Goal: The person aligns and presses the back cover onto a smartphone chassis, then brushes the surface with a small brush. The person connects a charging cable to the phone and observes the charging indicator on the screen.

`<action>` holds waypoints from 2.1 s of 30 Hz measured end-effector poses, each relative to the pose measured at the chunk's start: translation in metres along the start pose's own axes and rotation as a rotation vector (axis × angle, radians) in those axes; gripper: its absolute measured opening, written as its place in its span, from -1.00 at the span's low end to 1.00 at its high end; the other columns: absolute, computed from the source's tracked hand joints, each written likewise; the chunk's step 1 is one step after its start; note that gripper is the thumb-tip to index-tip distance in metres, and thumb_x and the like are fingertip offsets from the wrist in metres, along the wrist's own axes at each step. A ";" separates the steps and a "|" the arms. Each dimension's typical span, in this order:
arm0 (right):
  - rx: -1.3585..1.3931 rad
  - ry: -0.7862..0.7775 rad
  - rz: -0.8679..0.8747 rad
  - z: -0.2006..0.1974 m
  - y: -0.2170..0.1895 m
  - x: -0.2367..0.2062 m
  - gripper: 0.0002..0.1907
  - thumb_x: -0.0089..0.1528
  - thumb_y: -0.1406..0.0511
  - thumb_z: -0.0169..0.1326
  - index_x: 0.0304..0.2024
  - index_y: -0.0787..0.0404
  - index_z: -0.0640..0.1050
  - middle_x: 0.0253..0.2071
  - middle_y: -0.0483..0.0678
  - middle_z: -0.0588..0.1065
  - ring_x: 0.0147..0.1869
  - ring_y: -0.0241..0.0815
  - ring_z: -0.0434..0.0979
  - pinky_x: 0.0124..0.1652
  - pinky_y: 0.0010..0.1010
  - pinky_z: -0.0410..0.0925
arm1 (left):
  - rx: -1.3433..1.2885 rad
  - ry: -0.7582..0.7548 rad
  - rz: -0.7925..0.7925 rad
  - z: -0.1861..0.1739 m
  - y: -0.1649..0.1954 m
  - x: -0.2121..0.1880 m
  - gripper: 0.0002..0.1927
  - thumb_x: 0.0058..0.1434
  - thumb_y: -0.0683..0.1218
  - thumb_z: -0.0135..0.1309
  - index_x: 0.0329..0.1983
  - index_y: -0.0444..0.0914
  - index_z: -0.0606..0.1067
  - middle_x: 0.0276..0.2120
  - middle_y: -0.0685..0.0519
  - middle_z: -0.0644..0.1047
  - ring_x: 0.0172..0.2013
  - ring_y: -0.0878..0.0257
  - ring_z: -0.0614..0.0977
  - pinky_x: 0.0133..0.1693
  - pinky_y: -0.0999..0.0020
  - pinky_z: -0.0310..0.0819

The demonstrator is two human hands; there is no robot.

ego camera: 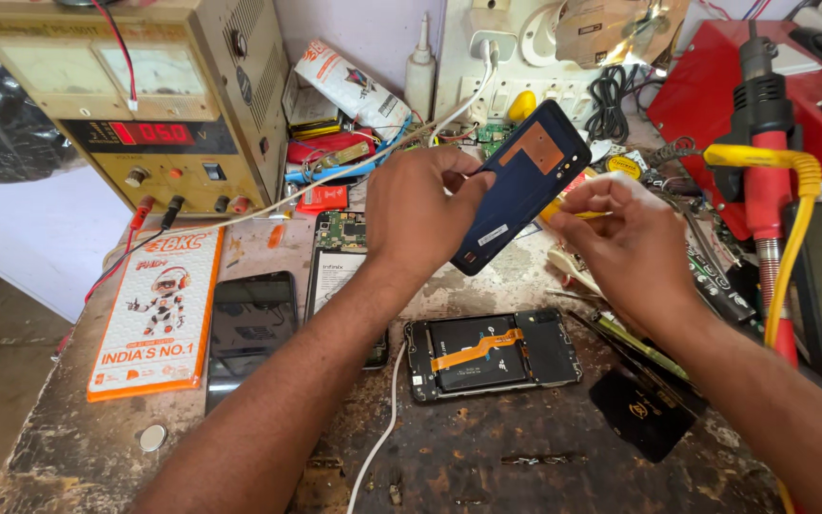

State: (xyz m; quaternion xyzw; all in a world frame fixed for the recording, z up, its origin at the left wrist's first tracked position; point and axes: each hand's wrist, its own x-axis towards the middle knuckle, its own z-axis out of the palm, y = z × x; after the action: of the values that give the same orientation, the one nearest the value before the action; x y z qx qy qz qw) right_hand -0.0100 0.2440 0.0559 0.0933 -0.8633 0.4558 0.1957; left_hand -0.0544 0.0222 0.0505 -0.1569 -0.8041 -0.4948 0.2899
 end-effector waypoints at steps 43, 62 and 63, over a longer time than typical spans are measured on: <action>-0.493 -0.820 -0.242 -0.026 -0.010 -0.045 -0.10 -0.14 -0.17 0.47 0.12 0.08 0.53 0.07 -0.12 0.51 0.23 -0.09 0.47 0.14 -0.21 0.28 | -0.640 -0.074 -0.410 -0.052 -0.018 -0.041 -0.78 0.23 -0.24 0.06 -0.07 -0.33 0.38 -0.41 0.12 0.54 -0.46 0.48 0.46 -0.45 0.49 0.34; 0.253 -0.325 0.168 0.026 -0.032 -0.009 -0.77 0.27 0.41 0.13 -0.01 0.27 0.59 -0.32 -0.02 0.60 -0.25 -0.28 0.61 -0.21 -0.39 0.52 | -0.317 -0.236 -0.397 -0.059 0.025 -0.051 -0.78 0.17 -0.11 -0.07 -0.16 -0.30 0.41 -0.45 -0.09 0.59 -0.45 0.10 0.63 -0.34 0.24 0.51; 0.279 -0.299 0.201 0.024 -0.029 -0.009 -0.79 0.27 0.42 0.12 -0.03 0.30 0.60 -0.29 -0.01 0.61 -0.24 -0.27 0.62 -0.19 -0.38 0.52 | -0.342 -0.231 -0.390 -0.058 0.028 -0.053 -0.77 0.17 -0.11 -0.08 -0.14 -0.31 0.39 -0.44 -0.09 0.59 -0.43 0.09 0.65 -0.32 0.23 0.52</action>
State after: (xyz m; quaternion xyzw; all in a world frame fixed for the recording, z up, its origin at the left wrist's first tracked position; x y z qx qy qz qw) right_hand 0.0021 0.2074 0.0619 0.0996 -0.8163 0.5689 0.0044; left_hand 0.0200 -0.0145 0.0571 -0.1011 -0.7514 -0.6488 0.0650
